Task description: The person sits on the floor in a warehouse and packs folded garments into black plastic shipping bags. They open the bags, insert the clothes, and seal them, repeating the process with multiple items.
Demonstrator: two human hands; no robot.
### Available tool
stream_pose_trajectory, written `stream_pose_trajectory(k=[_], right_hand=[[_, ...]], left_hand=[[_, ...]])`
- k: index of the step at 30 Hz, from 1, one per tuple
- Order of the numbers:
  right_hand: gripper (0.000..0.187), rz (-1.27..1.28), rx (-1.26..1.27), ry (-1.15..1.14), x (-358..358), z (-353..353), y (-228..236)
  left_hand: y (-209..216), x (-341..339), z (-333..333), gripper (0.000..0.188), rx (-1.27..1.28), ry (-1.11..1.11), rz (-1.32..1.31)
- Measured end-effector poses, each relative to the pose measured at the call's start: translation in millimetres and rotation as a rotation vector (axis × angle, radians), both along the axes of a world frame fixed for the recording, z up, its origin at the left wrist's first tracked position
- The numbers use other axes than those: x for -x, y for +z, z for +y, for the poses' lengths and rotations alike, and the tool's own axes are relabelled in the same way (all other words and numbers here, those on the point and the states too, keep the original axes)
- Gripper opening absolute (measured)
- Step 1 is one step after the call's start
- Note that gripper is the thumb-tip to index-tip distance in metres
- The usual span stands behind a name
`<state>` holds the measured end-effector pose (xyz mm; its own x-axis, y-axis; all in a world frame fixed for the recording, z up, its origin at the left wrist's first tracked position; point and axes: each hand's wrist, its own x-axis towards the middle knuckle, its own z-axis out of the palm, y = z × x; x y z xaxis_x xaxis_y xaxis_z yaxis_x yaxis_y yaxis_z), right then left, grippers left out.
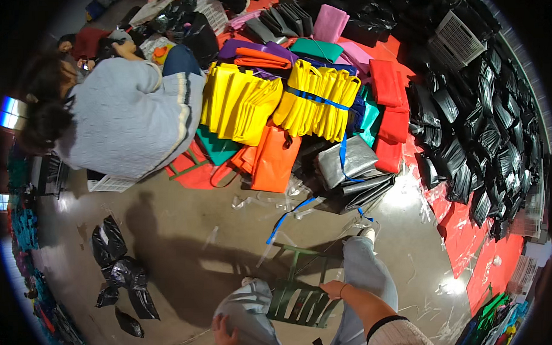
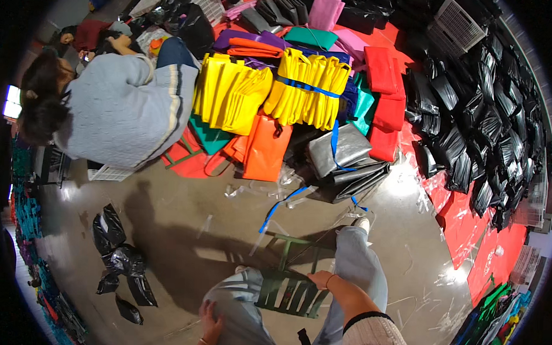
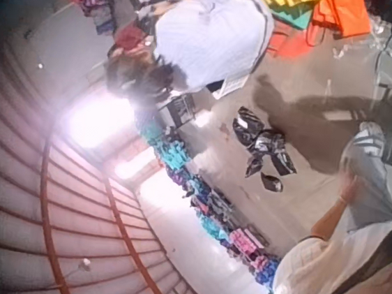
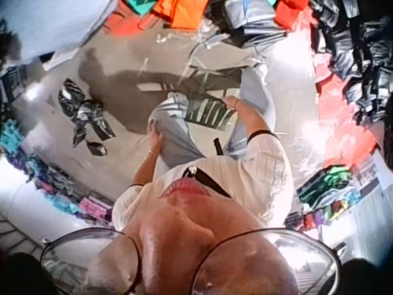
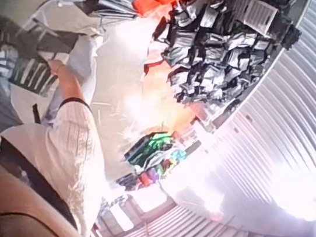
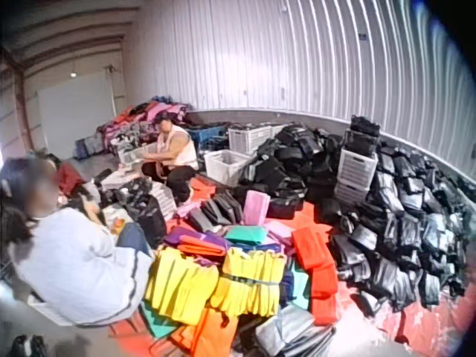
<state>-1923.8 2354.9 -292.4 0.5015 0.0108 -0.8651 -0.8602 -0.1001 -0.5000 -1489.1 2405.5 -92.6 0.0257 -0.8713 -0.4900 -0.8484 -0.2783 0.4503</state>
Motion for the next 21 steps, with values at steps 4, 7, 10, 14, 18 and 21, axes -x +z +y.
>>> stream_pose_trajectory(k=[4, 7, 10, 14, 18, 21], right_hand=[[0.073, -0.170, -0.003, 0.002, 5, -3, -28], [0.073, -0.208, -0.049, 0.028, 5, -10, -51], [0.075, -0.124, -0.046, 0.122, 9, -19, -83], [0.082, -0.252, -0.098, 0.136, 15, -21, -112], [0.081, -0.078, -0.348, -0.008, 17, -25, -138], [0.064, -0.073, -0.170, 0.027, 16, -22, -174]], left_hand=[[-10, 4, -11, 0.048, 0.049, 0.120, -0.156], [-29, -4, -11, 0.053, 0.026, 0.087, -0.295], [-61, -10, -8, 0.044, 0.274, 0.155, -0.340], [-102, -13, -23, 0.048, 0.305, 0.335, -0.369], [-135, -7, -62, 0.045, 0.414, 0.282, -0.410], [-160, 4, -97, 0.042, 0.508, 0.189, -0.431]])
